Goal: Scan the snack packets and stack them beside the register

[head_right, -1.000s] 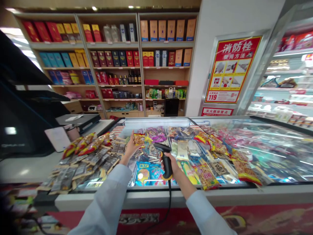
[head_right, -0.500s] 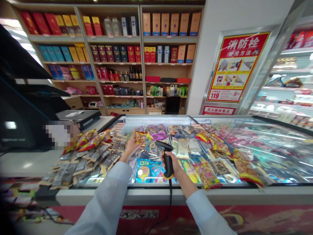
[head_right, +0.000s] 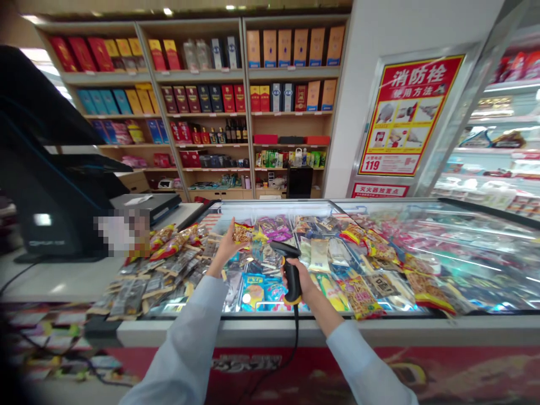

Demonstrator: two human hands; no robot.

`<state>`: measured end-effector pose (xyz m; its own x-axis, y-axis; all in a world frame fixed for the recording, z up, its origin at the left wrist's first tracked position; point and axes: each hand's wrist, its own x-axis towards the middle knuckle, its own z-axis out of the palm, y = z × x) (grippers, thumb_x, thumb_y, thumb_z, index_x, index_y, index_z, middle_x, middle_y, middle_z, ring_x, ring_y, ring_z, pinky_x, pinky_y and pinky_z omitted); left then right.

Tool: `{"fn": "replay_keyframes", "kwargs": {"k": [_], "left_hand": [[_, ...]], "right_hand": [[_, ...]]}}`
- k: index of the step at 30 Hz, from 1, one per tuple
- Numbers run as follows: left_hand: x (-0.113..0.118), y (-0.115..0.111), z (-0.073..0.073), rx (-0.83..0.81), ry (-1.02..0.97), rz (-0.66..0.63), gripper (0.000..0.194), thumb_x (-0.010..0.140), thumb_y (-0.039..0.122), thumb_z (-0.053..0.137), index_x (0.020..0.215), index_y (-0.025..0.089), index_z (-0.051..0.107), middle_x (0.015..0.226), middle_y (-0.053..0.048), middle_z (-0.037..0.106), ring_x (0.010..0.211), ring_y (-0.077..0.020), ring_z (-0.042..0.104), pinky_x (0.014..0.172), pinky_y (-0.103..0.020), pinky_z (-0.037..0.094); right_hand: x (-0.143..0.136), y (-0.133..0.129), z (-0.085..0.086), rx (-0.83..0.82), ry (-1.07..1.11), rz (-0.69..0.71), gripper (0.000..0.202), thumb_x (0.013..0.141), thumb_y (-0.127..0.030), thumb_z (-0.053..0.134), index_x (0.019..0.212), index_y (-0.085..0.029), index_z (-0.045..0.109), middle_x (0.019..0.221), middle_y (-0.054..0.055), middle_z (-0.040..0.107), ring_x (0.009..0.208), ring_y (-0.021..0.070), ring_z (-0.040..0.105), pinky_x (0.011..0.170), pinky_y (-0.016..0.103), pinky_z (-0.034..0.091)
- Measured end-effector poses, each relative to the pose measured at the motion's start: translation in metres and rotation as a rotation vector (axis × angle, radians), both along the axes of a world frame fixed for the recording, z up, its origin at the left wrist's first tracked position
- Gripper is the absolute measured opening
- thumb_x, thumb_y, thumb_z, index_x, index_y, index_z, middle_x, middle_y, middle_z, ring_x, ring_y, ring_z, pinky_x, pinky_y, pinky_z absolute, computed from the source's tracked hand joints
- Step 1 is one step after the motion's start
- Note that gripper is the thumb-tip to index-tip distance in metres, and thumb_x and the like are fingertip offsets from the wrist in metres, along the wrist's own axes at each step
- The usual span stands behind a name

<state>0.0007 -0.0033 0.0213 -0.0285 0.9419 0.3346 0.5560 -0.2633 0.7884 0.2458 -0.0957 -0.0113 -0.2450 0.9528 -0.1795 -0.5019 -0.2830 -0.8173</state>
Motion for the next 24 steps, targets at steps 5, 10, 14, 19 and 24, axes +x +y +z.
{"fn": "replay_keyframes", "kwargs": {"k": [5, 10, 14, 19, 24], "left_hand": [[-0.042, -0.013, 0.027, 0.026, 0.442, 0.336, 0.089, 0.077, 0.036, 0.063, 0.149, 0.017, 0.015, 0.116, -0.017, 0.062, 0.100, -0.0286, 0.063, 0.081, -0.035, 0.049], [-0.070, -0.031, 0.023, 0.158, 0.794, 0.572, 0.044, 0.086, 0.028, 0.044, 0.127, 0.013, 0.054, 0.122, -0.020, 0.056, 0.107, -0.0326, 0.058, 0.085, -0.043, 0.047], [-0.076, -0.038, 0.000, 0.379, 0.915, 0.501, 0.037, 0.089, 0.025, 0.038, 0.113, 0.015, 0.064, 0.133, -0.016, 0.053, 0.125, -0.0313, 0.045, 0.106, -0.048, 0.031], [-0.078, -0.038, -0.025, 0.366, 0.914, 0.412, 0.039, 0.087, 0.026, 0.041, 0.121, 0.020, 0.061, 0.138, -0.012, 0.050, 0.131, -0.0299, 0.040, 0.105, -0.049, 0.032], [-0.080, -0.037, -0.031, 0.344, 0.930, 0.420, 0.043, 0.088, 0.027, 0.039, 0.127, 0.020, 0.057, 0.143, -0.011, 0.046, 0.134, -0.0303, 0.036, 0.104, -0.049, 0.032]], "right_hand": [[-0.023, -0.001, 0.003, 0.021, 0.064, 0.053, 0.025, 0.070, -0.041, 0.059, 0.068, -0.017, 0.058, 0.055, 0.000, 0.057, 0.038, 0.0090, 0.047, 0.035, 0.020, 0.037], [-0.060, 0.000, -0.006, 0.017, 0.108, 0.093, 0.024, 0.071, -0.042, 0.059, 0.077, -0.018, 0.059, 0.057, -0.002, 0.058, 0.040, 0.0095, 0.046, 0.036, 0.021, 0.035], [-0.088, 0.003, -0.017, -0.003, 0.102, 0.158, 0.028, 0.070, -0.046, 0.057, 0.073, -0.018, 0.059, 0.053, -0.001, 0.056, 0.040, 0.0099, 0.047, 0.037, 0.021, 0.035], [-0.106, 0.002, -0.025, 0.067, -0.048, 0.193, 0.031, 0.067, -0.047, 0.060, 0.067, -0.016, 0.058, 0.049, 0.000, 0.056, 0.039, 0.0106, 0.049, 0.038, 0.022, 0.036], [-0.110, -0.001, -0.028, 0.168, -0.094, 0.102, 0.032, 0.064, -0.047, 0.063, 0.069, -0.016, 0.058, 0.049, -0.001, 0.058, 0.038, 0.0116, 0.050, 0.038, 0.024, 0.038]]}}
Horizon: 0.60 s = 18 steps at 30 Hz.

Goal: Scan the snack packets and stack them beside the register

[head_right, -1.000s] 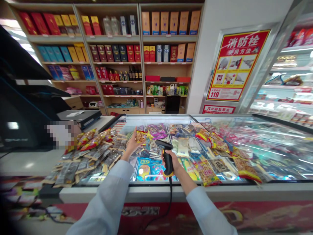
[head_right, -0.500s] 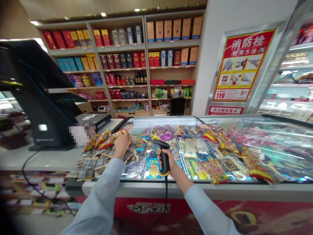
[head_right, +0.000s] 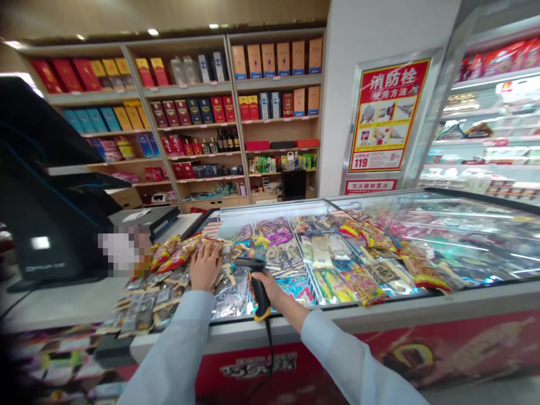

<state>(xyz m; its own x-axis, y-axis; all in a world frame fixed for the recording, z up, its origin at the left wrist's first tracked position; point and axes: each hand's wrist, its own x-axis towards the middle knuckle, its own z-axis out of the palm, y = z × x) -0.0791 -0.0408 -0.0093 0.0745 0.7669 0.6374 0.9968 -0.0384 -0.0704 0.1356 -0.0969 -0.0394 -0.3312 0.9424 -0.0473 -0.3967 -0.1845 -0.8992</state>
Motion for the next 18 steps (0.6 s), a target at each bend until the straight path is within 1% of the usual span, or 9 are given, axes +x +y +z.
{"fn": "replay_keyframes", "kwargs": {"k": [3, 6, 10, 12, 14, 16, 18], "left_hand": [[0.000, -0.001, 0.002, -0.001, 0.006, -0.001, 0.044, 0.088, 0.028, 0.038, 0.127, 0.019, 0.056, 0.142, -0.013, 0.046, 0.133, -0.0305, 0.037, 0.104, -0.050, 0.032], [0.000, -0.001, 0.004, 0.001, 0.016, 0.000, 0.044, 0.087, 0.028, 0.040, 0.126, 0.020, 0.057, 0.142, -0.012, 0.046, 0.132, -0.0304, 0.038, 0.104, -0.050, 0.032], [-0.001, -0.001, 0.011, -0.023, 0.062, -0.008, 0.043, 0.083, 0.029, 0.045, 0.122, 0.018, 0.060, 0.139, -0.014, 0.049, 0.130, -0.0314, 0.041, 0.104, -0.049, 0.033], [0.003, 0.000, 0.020, -0.027, 0.085, 0.000, 0.043, 0.082, 0.031, 0.047, 0.120, 0.017, 0.061, 0.137, -0.016, 0.050, 0.129, -0.0329, 0.041, 0.105, -0.049, 0.031], [0.015, 0.002, 0.033, -0.009, 0.088, -0.006, 0.047, 0.082, 0.032, 0.048, 0.124, 0.015, 0.058, 0.137, -0.017, 0.050, 0.129, -0.0337, 0.041, 0.106, -0.049, 0.030], [0.036, 0.004, 0.050, 0.013, 0.076, -0.053, 0.052, 0.083, 0.033, 0.047, 0.131, 0.014, 0.052, 0.136, -0.018, 0.050, 0.129, -0.0335, 0.042, 0.106, -0.049, 0.030], [0.065, 0.006, 0.066, 0.024, 0.064, -0.123, 0.055, 0.083, 0.032, 0.046, 0.135, 0.014, 0.046, 0.136, -0.019, 0.050, 0.128, -0.0330, 0.043, 0.106, -0.048, 0.031]], "right_hand": [[-0.002, 0.000, 0.001, -0.021, -0.013, -0.019, 0.032, 0.064, -0.048, 0.063, 0.070, -0.016, 0.057, 0.048, -0.001, 0.058, 0.038, 0.0121, 0.051, 0.039, 0.024, 0.038], [-0.002, -0.002, 0.006, -0.028, -0.005, -0.027, 0.033, 0.063, -0.047, 0.063, 0.071, -0.016, 0.058, 0.049, -0.002, 0.058, 0.038, 0.0119, 0.051, 0.039, 0.025, 0.039], [0.009, -0.007, 0.016, -0.034, 0.028, -0.078, 0.031, 0.062, -0.045, 0.062, 0.072, -0.016, 0.059, 0.052, -0.001, 0.059, 0.038, 0.0111, 0.051, 0.038, 0.024, 0.040], [0.024, -0.010, 0.024, -0.047, 0.044, -0.108, 0.029, 0.063, -0.044, 0.061, 0.070, -0.016, 0.059, 0.053, -0.001, 0.059, 0.038, 0.0112, 0.051, 0.037, 0.024, 0.040], [0.047, -0.011, 0.036, -0.043, 0.063, -0.134, 0.028, 0.064, -0.044, 0.060, 0.067, -0.016, 0.059, 0.053, -0.001, 0.059, 0.038, 0.0109, 0.050, 0.036, 0.024, 0.039], [0.077, -0.012, 0.051, -0.020, 0.085, -0.181, 0.026, 0.065, -0.042, 0.060, 0.065, -0.016, 0.059, 0.053, 0.000, 0.059, 0.038, 0.0104, 0.049, 0.035, 0.023, 0.038], [0.112, -0.013, 0.066, 0.013, 0.096, -0.247, 0.026, 0.067, -0.042, 0.060, 0.063, -0.017, 0.057, 0.050, 0.000, 0.057, 0.038, 0.0102, 0.049, 0.035, 0.022, 0.037]]}}
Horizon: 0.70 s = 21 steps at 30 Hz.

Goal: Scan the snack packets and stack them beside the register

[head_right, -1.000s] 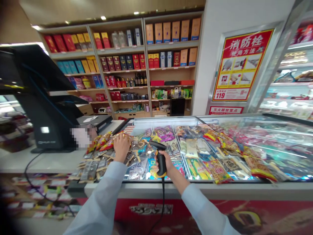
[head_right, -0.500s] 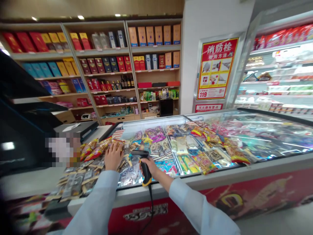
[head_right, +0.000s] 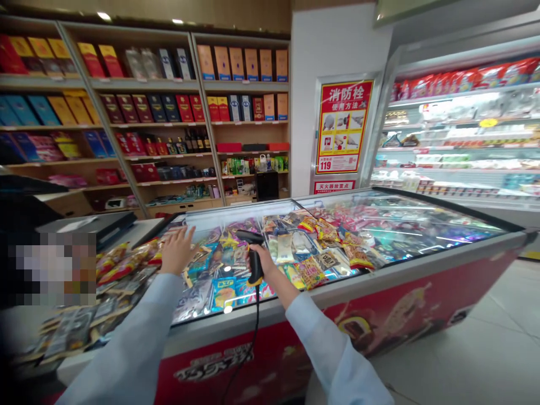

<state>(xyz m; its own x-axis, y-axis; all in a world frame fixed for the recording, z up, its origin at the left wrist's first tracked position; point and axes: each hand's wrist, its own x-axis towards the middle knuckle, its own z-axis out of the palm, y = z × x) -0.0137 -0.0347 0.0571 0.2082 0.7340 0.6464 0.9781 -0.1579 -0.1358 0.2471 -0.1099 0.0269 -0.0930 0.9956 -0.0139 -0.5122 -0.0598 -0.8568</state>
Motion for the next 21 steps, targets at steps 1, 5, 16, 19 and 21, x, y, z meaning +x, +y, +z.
{"fn": "replay_keyframes", "kwargs": {"k": [1, 5, 16, 19, 21], "left_hand": [[0.017, 0.002, 0.008, 0.001, -0.003, -0.037, 0.056, 0.083, 0.032, 0.046, 0.136, 0.014, 0.045, 0.137, -0.018, 0.050, 0.128, -0.0326, 0.043, 0.106, -0.048, 0.031], [0.090, 0.007, 0.033, -0.003, -0.040, -0.167, 0.057, 0.084, 0.029, 0.046, 0.139, 0.016, 0.040, 0.137, -0.016, 0.050, 0.129, -0.0298, 0.043, 0.107, -0.046, 0.031], [0.258, 0.019, 0.011, -0.267, -0.131, -0.439, 0.061, 0.080, 0.014, 0.049, 0.139, 0.024, 0.039, 0.144, -0.010, 0.043, 0.131, -0.0244, 0.038, 0.109, -0.040, 0.029], [0.296, 0.029, -0.006, -0.412, -0.204, -0.490, 0.057, 0.080, 0.019, 0.052, 0.136, 0.023, 0.041, 0.140, -0.011, 0.046, 0.129, -0.0257, 0.040, 0.109, -0.041, 0.029], [0.320, 0.038, -0.018, -0.492, -0.238, -0.504, 0.050, 0.081, 0.024, 0.055, 0.131, 0.023, 0.048, 0.134, -0.010, 0.052, 0.125, -0.0256, 0.046, 0.106, -0.039, 0.033]], "right_hand": [[0.018, -0.001, 0.007, 0.014, 0.007, -0.028, 0.025, 0.068, -0.042, 0.060, 0.064, -0.017, 0.057, 0.049, 0.000, 0.057, 0.038, 0.0103, 0.049, 0.035, 0.021, 0.037], [0.085, -0.010, 0.028, 0.045, 0.042, -0.183, 0.020, 0.070, -0.037, 0.062, 0.071, -0.018, 0.057, 0.053, -0.001, 0.059, 0.038, 0.0098, 0.049, 0.035, 0.021, 0.038], [0.204, -0.029, 0.003, 0.014, 0.079, -0.342, 0.019, 0.069, -0.037, 0.062, 0.077, -0.020, 0.057, 0.056, -0.002, 0.060, 0.040, 0.0113, 0.051, 0.035, 0.022, 0.041], [0.226, -0.024, -0.009, -0.003, 0.086, -0.383, 0.021, 0.068, -0.038, 0.063, 0.076, -0.020, 0.056, 0.058, -0.001, 0.060, 0.041, 0.0119, 0.053, 0.035, 0.022, 0.041], [0.238, -0.020, -0.017, -0.027, 0.096, -0.418, 0.022, 0.066, -0.038, 0.064, 0.076, -0.020, 0.055, 0.058, -0.001, 0.061, 0.043, 0.0133, 0.055, 0.035, 0.023, 0.042]]}}
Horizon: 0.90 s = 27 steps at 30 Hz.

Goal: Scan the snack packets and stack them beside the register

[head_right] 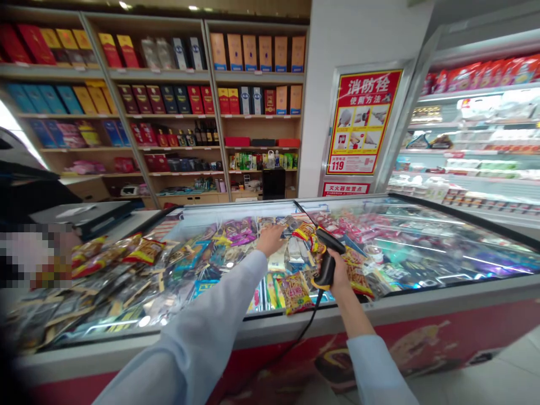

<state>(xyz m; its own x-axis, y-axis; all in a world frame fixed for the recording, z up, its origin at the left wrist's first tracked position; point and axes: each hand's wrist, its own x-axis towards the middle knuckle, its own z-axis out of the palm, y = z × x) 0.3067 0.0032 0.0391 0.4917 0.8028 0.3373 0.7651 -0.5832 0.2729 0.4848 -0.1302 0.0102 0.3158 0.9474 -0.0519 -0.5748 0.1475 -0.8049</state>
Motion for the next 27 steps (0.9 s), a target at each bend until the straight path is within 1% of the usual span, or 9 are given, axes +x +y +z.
{"fn": "replay_keyframes", "kwargs": {"k": [3, 8, 12, 14, 17, 20, 22, 25, 27], "left_hand": [[0.032, 0.015, -0.017, -0.076, -0.016, 0.009, 0.043, 0.083, 0.030, 0.054, 0.125, 0.020, 0.052, 0.127, -0.011, 0.058, 0.118, -0.0240, 0.053, 0.100, -0.035, 0.040], [0.071, 0.039, -0.039, -0.150, -0.086, 0.061, 0.057, 0.087, 0.038, 0.050, 0.136, 0.014, 0.039, 0.130, -0.018, 0.054, 0.120, -0.0246, 0.052, 0.096, -0.033, 0.041], [0.090, 0.051, -0.047, -0.152, -0.123, 0.027, 0.066, 0.085, 0.042, 0.052, 0.143, 0.021, 0.030, 0.139, -0.016, 0.046, 0.125, -0.0228, 0.048, 0.099, -0.030, 0.038], [0.096, 0.053, -0.049, -0.156, -0.112, 0.014, 0.070, 0.083, 0.045, 0.055, 0.144, 0.023, 0.028, 0.137, -0.015, 0.048, 0.122, -0.0239, 0.050, 0.098, -0.031, 0.038], [0.099, 0.053, -0.050, -0.136, -0.048, 0.037, 0.072, 0.081, 0.047, 0.056, 0.144, 0.023, 0.030, 0.126, -0.016, 0.056, 0.118, -0.0270, 0.052, 0.097, -0.035, 0.038], [0.099, 0.051, -0.048, -0.122, 0.012, 0.091, 0.079, 0.076, 0.048, 0.060, 0.142, 0.015, 0.031, 0.123, -0.019, 0.057, 0.119, -0.0297, 0.051, 0.099, -0.037, 0.036], [0.096, 0.050, -0.044, -0.137, 0.043, 0.121, 0.081, 0.072, 0.049, 0.064, 0.137, 0.010, 0.038, 0.124, -0.022, 0.057, 0.121, -0.0310, 0.049, 0.100, -0.037, 0.034], [0.091, 0.047, -0.039, -0.171, 0.083, 0.118, 0.065, 0.069, 0.050, 0.067, 0.119, 0.011, 0.054, 0.118, -0.020, 0.062, 0.119, -0.0305, 0.052, 0.101, -0.037, 0.035], [0.089, 0.045, -0.036, -0.194, 0.100, 0.103, 0.055, 0.069, 0.049, 0.068, 0.111, 0.015, 0.059, 0.112, -0.017, 0.065, 0.116, -0.0291, 0.055, 0.100, -0.037, 0.035]], "right_hand": [[0.011, 0.005, -0.013, -0.020, 0.030, -0.038, 0.024, 0.063, -0.038, 0.066, 0.076, -0.021, 0.054, 0.058, -0.001, 0.061, 0.046, 0.0153, 0.058, 0.035, 0.023, 0.042], [0.020, 0.007, -0.030, 0.030, 0.078, -0.083, 0.029, 0.061, -0.039, 0.067, 0.079, -0.021, 0.055, 0.055, -0.003, 0.057, 0.044, 0.0140, 0.056, 0.035, 0.023, 0.042], [0.022, 0.005, -0.033, 0.045, 0.056, -0.102, 0.030, 0.063, -0.043, 0.066, 0.081, -0.022, 0.055, 0.058, -0.003, 0.058, 0.043, 0.0128, 0.054, 0.036, 0.023, 0.042], [0.022, 0.005, -0.033, 0.032, 0.047, -0.109, 0.030, 0.064, -0.045, 0.065, 0.079, -0.022, 0.053, 0.058, -0.002, 0.059, 0.044, 0.0143, 0.056, 0.035, 0.024, 0.041], [0.021, 0.004, -0.033, 0.015, 0.054, -0.119, 0.031, 0.065, -0.047, 0.064, 0.079, -0.022, 0.052, 0.057, -0.001, 0.060, 0.046, 0.0164, 0.058, 0.035, 0.025, 0.041], [0.021, 0.004, -0.033, 0.018, 0.036, -0.123, 0.031, 0.066, -0.047, 0.064, 0.081, -0.022, 0.053, 0.057, -0.001, 0.060, 0.047, 0.0171, 0.059, 0.035, 0.025, 0.041], [0.020, 0.004, -0.033, 0.017, 0.023, -0.120, 0.030, 0.066, -0.047, 0.064, 0.079, -0.022, 0.053, 0.058, 0.000, 0.061, 0.047, 0.0171, 0.059, 0.035, 0.025, 0.042], [0.020, 0.004, -0.032, 0.020, 0.040, -0.117, 0.029, 0.064, -0.045, 0.065, 0.076, -0.022, 0.053, 0.059, 0.000, 0.061, 0.048, 0.0165, 0.059, 0.035, 0.025, 0.043], [0.020, 0.004, -0.031, 0.028, 0.063, -0.122, 0.029, 0.062, -0.044, 0.067, 0.076, -0.022, 0.054, 0.058, -0.001, 0.060, 0.048, 0.0161, 0.059, 0.035, 0.025, 0.042]]}}
